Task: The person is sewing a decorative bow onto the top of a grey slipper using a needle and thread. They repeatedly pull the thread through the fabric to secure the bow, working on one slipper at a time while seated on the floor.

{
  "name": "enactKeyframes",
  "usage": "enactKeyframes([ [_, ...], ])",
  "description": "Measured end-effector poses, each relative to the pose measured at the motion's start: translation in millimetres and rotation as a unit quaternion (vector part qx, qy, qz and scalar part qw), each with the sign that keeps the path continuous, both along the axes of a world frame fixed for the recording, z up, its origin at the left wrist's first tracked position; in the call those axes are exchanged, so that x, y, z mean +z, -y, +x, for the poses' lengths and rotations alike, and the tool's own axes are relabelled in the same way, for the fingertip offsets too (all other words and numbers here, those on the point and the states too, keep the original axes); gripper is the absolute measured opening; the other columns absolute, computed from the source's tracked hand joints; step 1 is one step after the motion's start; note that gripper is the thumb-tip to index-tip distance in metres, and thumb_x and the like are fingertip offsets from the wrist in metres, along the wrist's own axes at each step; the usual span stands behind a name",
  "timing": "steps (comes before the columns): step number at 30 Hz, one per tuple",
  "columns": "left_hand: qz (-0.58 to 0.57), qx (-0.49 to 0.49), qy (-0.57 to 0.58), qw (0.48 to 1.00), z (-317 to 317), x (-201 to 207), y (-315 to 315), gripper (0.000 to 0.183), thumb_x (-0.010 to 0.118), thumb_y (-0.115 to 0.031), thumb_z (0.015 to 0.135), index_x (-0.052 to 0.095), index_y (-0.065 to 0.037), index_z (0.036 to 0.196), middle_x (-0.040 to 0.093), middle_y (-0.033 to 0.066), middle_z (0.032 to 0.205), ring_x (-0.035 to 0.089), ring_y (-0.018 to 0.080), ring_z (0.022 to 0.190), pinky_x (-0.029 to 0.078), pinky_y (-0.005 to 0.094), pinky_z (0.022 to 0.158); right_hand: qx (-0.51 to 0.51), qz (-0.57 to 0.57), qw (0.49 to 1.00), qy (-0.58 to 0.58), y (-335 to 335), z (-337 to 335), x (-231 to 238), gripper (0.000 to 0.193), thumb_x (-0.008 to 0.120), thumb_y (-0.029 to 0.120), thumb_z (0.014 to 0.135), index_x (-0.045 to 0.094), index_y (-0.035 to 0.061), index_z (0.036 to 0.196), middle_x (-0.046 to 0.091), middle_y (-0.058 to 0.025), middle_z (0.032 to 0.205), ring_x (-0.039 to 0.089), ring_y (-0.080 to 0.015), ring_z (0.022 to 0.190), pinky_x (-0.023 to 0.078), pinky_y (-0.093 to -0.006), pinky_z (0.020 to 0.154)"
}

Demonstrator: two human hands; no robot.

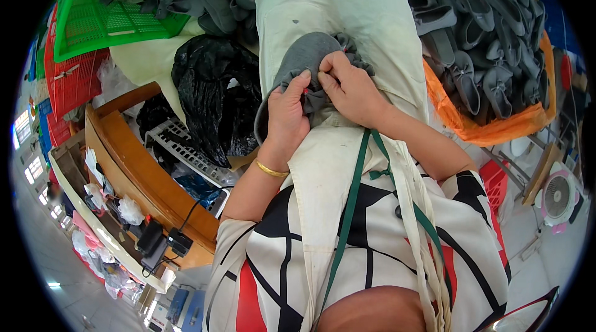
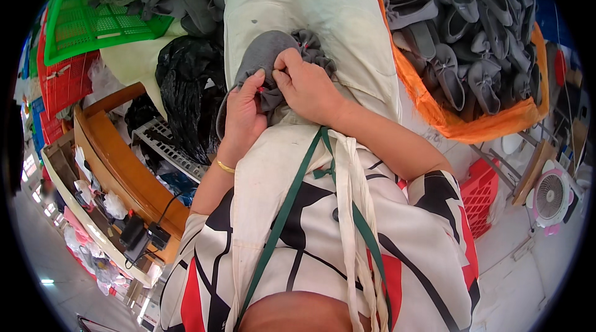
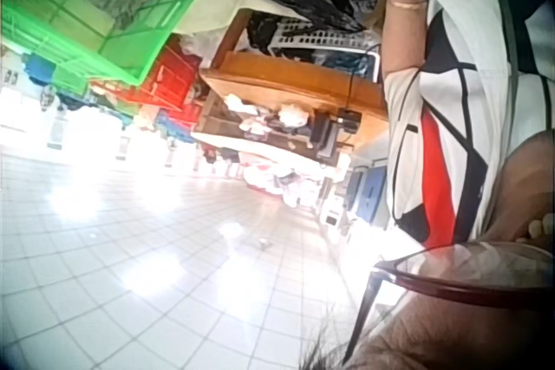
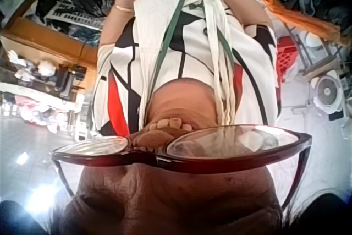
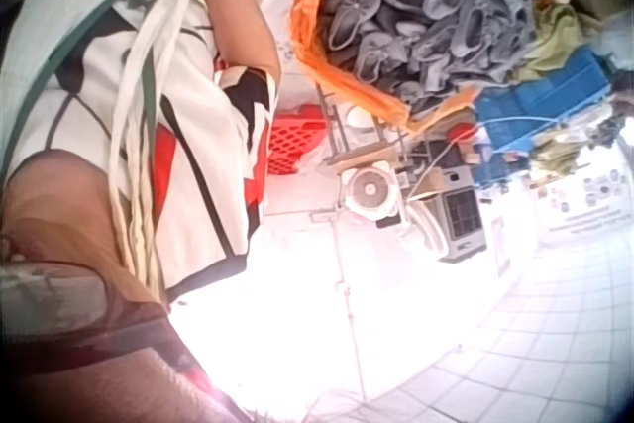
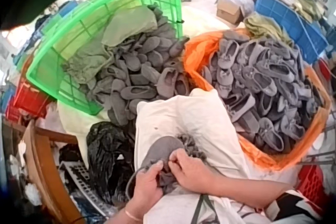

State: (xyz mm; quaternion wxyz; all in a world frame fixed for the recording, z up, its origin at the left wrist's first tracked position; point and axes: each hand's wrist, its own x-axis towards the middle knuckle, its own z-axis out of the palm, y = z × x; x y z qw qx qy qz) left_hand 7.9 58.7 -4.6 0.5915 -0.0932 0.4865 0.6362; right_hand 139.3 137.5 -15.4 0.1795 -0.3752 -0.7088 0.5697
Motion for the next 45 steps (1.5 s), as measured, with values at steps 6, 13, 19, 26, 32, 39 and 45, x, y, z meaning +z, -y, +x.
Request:
enactKeyframes([
  [6,0.044,-0.031,-0.058,0.997,8,-9,11,0.014,0.065,-0.010,0.094,0.068,0.001,0.102,0.069,0.0050,0.096,0.065,0.0116,0.085,0.053,0.0263,0.077,0.037,-0.023,0.999,0.031,-15,-7,24,0.010,0.054,0.009,0.095,0.051,0.0040,0.104,0.061,-0.0148,0.081,0.060,-0.0289,0.071,0.048,-0.0357,0.067],
  [13,0.065,-0.160,-0.205,0.963,13,-1,11,0.017,0.063,-0.009,0.096,0.068,0.002,0.108,0.071,0.0051,0.100,0.066,0.0103,0.089,0.052,0.0241,0.079,0.094,0.203,0.974,0.028,-34,8,41,0.009,0.062,0.008,0.089,0.060,0.0035,0.097,0.058,-0.0131,0.083,0.059,-0.0298,0.073,0.047,-0.0360,0.066],
  [19,0.084,-0.408,-0.429,0.801,-21,27,-26,0.020,0.064,-0.015,0.083,0.064,0.005,0.083,0.056,0.0069,0.063,0.048,0.0118,0.059,0.043,0.0320,0.057,0.000,-0.027,0.997,-0.076,-28,33,37,0.010,0.062,0.016,0.095,0.061,0.0058,0.093,0.061,-0.0063,0.090,0.064,-0.0194,0.072,0.050,-0.0318,0.061],
  [26,0.205,-0.647,-0.574,0.458,-34,43,-88,0.017,0.063,-0.014,0.078,0.062,0.002,0.083,0.058,0.0151,0.070,0.057,0.0271,0.064,0.045,0.0358,0.059,-0.130,-0.437,0.819,-0.350,-24,55,10,0.016,0.052,0.026,0.104,0.054,0.0108,0.101,0.065,-0.0071,0.089,0.067,-0.0147,0.072,0.050,-0.0234,0.050],
  [32,0.257,-0.364,-0.658,0.608,-8,36,-65,0.018,0.060,-0.019,0.098,0.064,-0.002,0.097,0.060,0.0034,0.074,0.056,0.0169,0.067,0.044,0.0273,0.060,-0.198,-0.474,0.787,-0.341,-29,81,-11,0.012,0.053,0.023,0.103,0.053,0.0117,0.099,0.060,-0.0031,0.073,0.056,-0.0141,0.060,0.046,-0.0258,0.053],
  [39,0.113,-0.342,-0.425,0.831,12,-4,-22,0.031,0.055,-0.033,0.103,0.063,-0.006,0.091,0.048,-0.0050,0.067,0.042,0.0020,0.058,0.034,0.0203,0.052,-0.247,-0.465,0.787,-0.321,-42,87,-3,0.011,0.060,0.020,0.099,0.057,0.0102,0.098,0.052,0.0012,0.068,0.047,-0.0105,0.056,0.037,-0.0241,0.050],
  [45,0.058,-0.358,-0.450,0.816,11,-24,-23,0.033,0.054,-0.036,0.103,0.059,-0.007,0.087,0.049,-0.0037,0.066,0.043,0.0028,0.052,0.032,0.0203,0.045,-0.307,-0.432,0.765,-0.367,-61,137,-7,0.011,0.061,0.018,0.099,0.056,0.0095,0.094,0.040,0.0055,0.064,0.037,-0.0066,0.053,0.029,-0.0216,0.047],
])
